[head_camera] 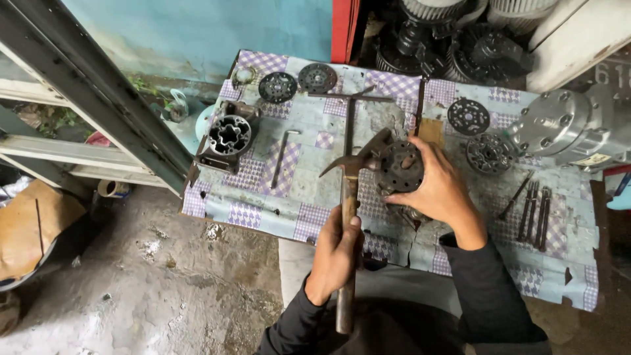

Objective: Disassembling a mechanical component using a hammer to loosen parts on a workshop table.

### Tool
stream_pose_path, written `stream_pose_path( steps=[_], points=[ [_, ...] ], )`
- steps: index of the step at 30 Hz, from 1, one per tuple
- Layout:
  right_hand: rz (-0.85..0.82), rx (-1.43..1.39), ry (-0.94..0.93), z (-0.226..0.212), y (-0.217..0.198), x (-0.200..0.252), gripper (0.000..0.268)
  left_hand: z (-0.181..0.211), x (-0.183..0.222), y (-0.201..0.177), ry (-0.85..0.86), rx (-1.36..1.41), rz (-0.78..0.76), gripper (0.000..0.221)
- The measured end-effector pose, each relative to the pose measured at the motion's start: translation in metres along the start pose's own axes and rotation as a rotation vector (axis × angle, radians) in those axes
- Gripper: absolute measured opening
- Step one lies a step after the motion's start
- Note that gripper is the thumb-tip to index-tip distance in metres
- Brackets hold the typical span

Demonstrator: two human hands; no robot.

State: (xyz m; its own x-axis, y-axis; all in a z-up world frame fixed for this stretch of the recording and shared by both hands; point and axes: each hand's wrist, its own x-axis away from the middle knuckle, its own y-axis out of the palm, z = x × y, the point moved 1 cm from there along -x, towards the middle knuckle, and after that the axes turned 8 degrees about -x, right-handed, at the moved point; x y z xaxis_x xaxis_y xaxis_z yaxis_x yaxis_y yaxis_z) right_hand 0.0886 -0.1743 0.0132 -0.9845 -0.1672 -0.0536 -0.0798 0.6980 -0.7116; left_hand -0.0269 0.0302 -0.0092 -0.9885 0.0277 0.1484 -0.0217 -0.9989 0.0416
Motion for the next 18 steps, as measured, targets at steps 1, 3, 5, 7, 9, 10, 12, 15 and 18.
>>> stream_pose_path(
  steps=[1, 3, 5, 7, 9, 10, 12, 15, 18],
  points=[
    [-0.005, 0.0, 0.006, 0.007, 0.001, 0.0, 0.116, -0.004, 0.002, 0.002, -0.008, 0.001, -0.001, 0.037],
    [0.047, 0.011, -0.202, 0.018, 0.001, 0.001, 0.119, -0.012, 0.006, 0.006, -0.005, 0.307, 0.092, 0.022],
    [0.049, -0.108, -0.222, 0.047, 0.004, 0.003, 0.117, -0.015, 0.006, 0.014, 0.06, 0.218, 0.148, 0.021],
    [0.049, -0.227, -0.253, 0.053, 0.004, 0.0, 0.114, -0.016, 0.004, 0.016, 0.133, 0.131, 0.212, 0.02],
    [0.065, -0.235, 0.07, 0.046, 0.003, -0.002, 0.123, -0.02, 0.002, 0.019, 0.133, -0.031, 0.047, 0.042],
    [0.064, -0.232, 0.069, 0.046, 0.003, -0.001, 0.123, -0.025, 0.004, 0.019, 0.133, -0.028, 0.048, 0.042],
    [0.067, -0.239, 0.034, 0.048, 0.003, -0.002, 0.124, -0.035, 0.006, 0.021, 0.118, -0.051, 0.049, 0.044],
    [0.063, -0.26, 0.07, 0.049, 0.001, -0.002, 0.123, -0.034, 0.003, 0.026, 0.126, -0.044, 0.162, 0.048],
    [0.053, -0.268, 0.065, 0.047, 0.003, -0.001, 0.124, -0.035, -0.005, 0.031, 0.148, -0.151, 0.086, 0.044]
  ],
)
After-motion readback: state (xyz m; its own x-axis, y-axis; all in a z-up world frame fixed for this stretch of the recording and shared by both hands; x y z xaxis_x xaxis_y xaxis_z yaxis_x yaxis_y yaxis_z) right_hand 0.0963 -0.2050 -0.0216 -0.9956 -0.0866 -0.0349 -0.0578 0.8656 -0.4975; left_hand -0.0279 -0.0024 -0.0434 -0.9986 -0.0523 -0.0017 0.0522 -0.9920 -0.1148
